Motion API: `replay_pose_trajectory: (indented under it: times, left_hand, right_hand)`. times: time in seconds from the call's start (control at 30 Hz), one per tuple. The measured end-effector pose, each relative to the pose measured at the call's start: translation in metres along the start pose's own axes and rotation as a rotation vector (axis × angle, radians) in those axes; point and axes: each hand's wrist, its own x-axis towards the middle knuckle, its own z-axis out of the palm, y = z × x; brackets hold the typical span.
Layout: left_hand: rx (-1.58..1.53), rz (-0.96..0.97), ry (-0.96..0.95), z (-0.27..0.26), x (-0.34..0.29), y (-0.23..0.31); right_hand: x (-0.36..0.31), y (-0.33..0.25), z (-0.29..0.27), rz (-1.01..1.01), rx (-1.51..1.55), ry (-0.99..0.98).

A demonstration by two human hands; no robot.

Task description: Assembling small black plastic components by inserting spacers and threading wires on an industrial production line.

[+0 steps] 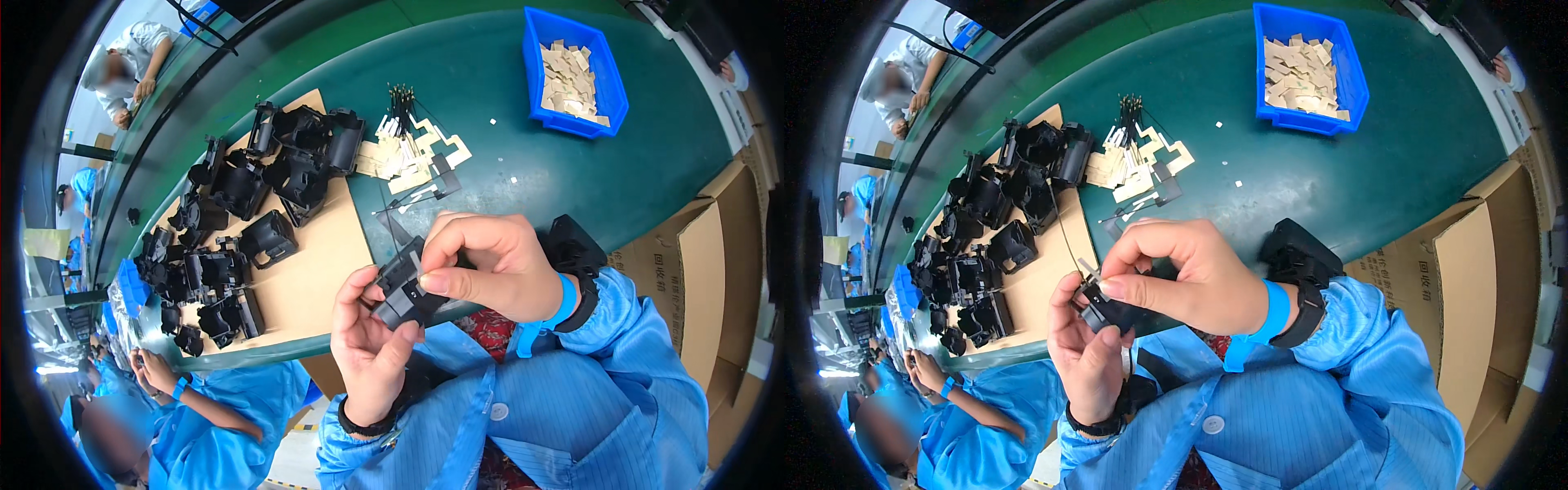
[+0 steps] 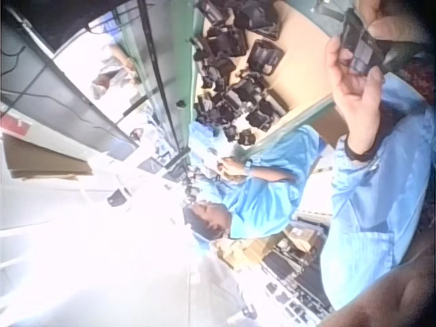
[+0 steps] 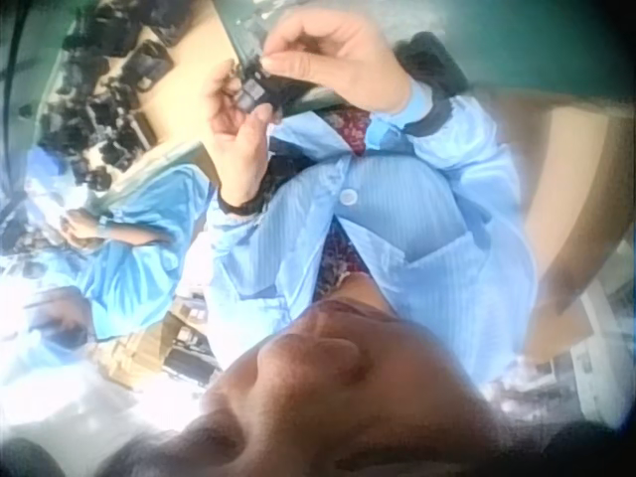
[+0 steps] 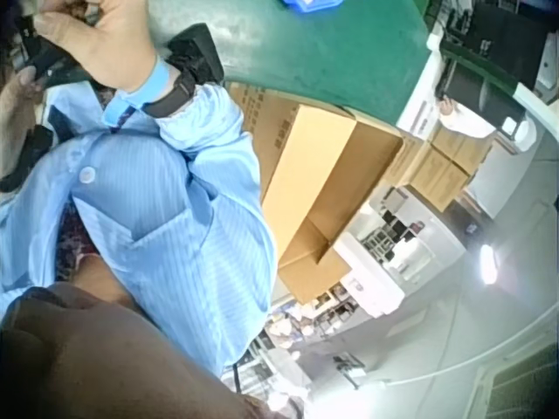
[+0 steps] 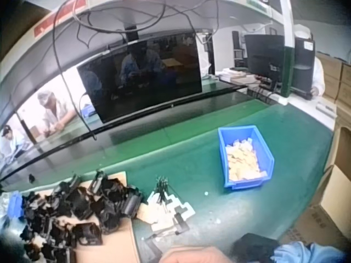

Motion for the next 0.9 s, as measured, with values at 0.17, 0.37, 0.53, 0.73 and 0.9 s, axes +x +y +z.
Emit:
replay_pose_trajectory:
  times: [0.17, 0.37, 0.53, 0.73, 0.9]
  left_hand:
    - [-0.015, 0.003, 0.0, 0.002, 0.004, 0.002]
    - [-0.042, -0.019, -0.096, -0.005, 0.007, -0.003]
    - [-0.06, -0.045, -0.09, 0.0, 0.007, 0.001]
    - [-0.14, -0.044, -0.095, 0.002, 0.008, 0.001]
    - [-0.067, -0.054, -0.102, 0.001, 0.007, 0.001]
  right_hand:
    - [0.0, -0.002, -0.002, -0.262, -0.548, -0.01]
    - [-0.004, -0.001, 0.005, -0.275, -0.72, -0.027]
    - [-0.004, 0.0, 0.007, -0.271, -0.759, -0.005]
    - [-0.005, 0.0, 0.007, -0.256, -0.76, 0.02]
    - [-0.006, -0.001, 0.006, -0.223, -0.8, -0.012]
